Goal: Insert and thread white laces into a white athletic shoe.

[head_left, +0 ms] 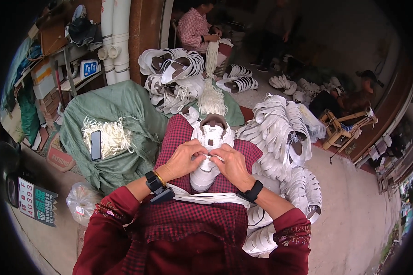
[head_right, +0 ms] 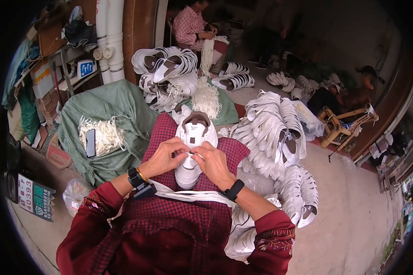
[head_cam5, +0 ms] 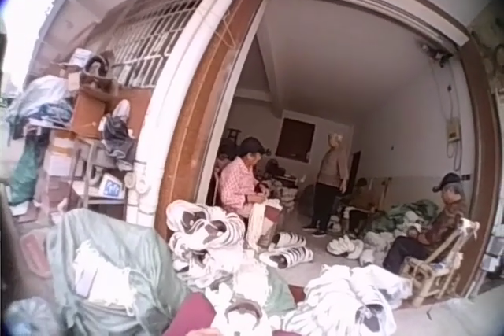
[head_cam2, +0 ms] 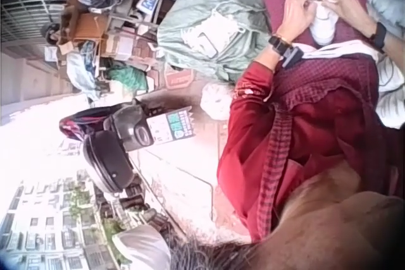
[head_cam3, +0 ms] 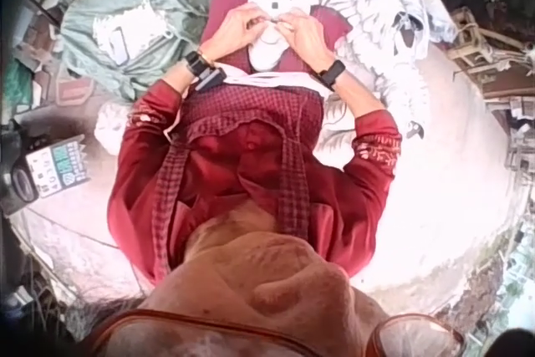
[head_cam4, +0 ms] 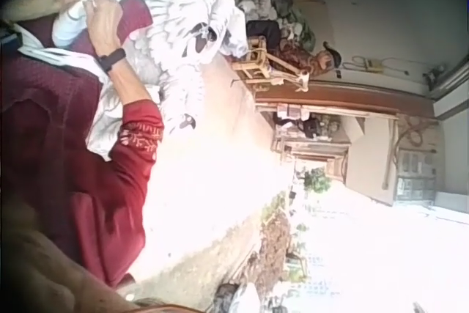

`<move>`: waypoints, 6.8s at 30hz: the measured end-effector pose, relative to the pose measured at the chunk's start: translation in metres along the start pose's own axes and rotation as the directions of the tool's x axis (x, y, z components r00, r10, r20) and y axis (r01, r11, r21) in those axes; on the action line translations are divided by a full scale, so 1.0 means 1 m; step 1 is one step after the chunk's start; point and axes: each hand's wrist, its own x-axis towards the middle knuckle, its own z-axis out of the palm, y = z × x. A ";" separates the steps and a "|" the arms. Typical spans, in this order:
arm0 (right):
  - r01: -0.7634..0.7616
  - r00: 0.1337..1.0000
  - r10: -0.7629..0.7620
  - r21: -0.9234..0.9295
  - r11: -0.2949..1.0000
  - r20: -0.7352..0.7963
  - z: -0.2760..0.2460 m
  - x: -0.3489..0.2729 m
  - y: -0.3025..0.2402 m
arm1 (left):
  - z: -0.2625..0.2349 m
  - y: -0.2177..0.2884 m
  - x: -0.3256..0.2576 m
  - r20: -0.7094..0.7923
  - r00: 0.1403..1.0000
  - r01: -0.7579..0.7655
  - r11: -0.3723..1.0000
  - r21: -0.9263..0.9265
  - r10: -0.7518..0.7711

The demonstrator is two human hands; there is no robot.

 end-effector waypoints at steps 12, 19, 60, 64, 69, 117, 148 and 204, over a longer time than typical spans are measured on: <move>-0.055 0.995 0.038 0.177 0.983 0.097 0.001 0.014 0.022 | 0.004 -0.003 0.007 -0.025 0.995 -0.097 0.992 0.081 0.100; -0.061 0.990 0.037 0.178 0.982 0.136 -0.014 0.011 0.000 | 0.007 0.004 0.000 -0.081 0.995 -0.043 0.994 0.099 0.051; -0.274 0.953 0.210 0.325 0.905 0.219 -0.018 0.003 0.012 | -0.365 -0.087 -0.136 -0.651 0.759 0.629 0.283 0.724 -0.020; -0.388 0.920 0.376 0.376 0.842 0.108 -0.037 0.032 0.013 | -0.229 -0.074 -0.052 -0.500 0.846 0.420 0.809 0.411 -0.186; -0.378 0.923 0.368 0.075 0.923 0.114 -0.033 0.041 0.033 | -0.067 -0.003 0.050 -0.154 0.988 0.026 0.992 0.121 -0.007; -0.131 0.975 0.127 0.012 0.991 0.181 -0.011 0.071 0.073 | -0.003 -0.031 0.077 0.013 0.999 0.034 0.980 0.195 -0.038; -0.272 0.961 0.277 0.261 0.926 0.018 -0.055 -0.009 0.060 | -0.025 0.008 0.007 -0.047 0.999 0.006 0.982 0.191 0.003; -0.240 0.965 0.224 0.118 0.964 0.138 -0.031 -0.006 -0.006 | -0.078 -0.006 -0.002 0.099 0.968 0.170 0.894 0.415 -0.230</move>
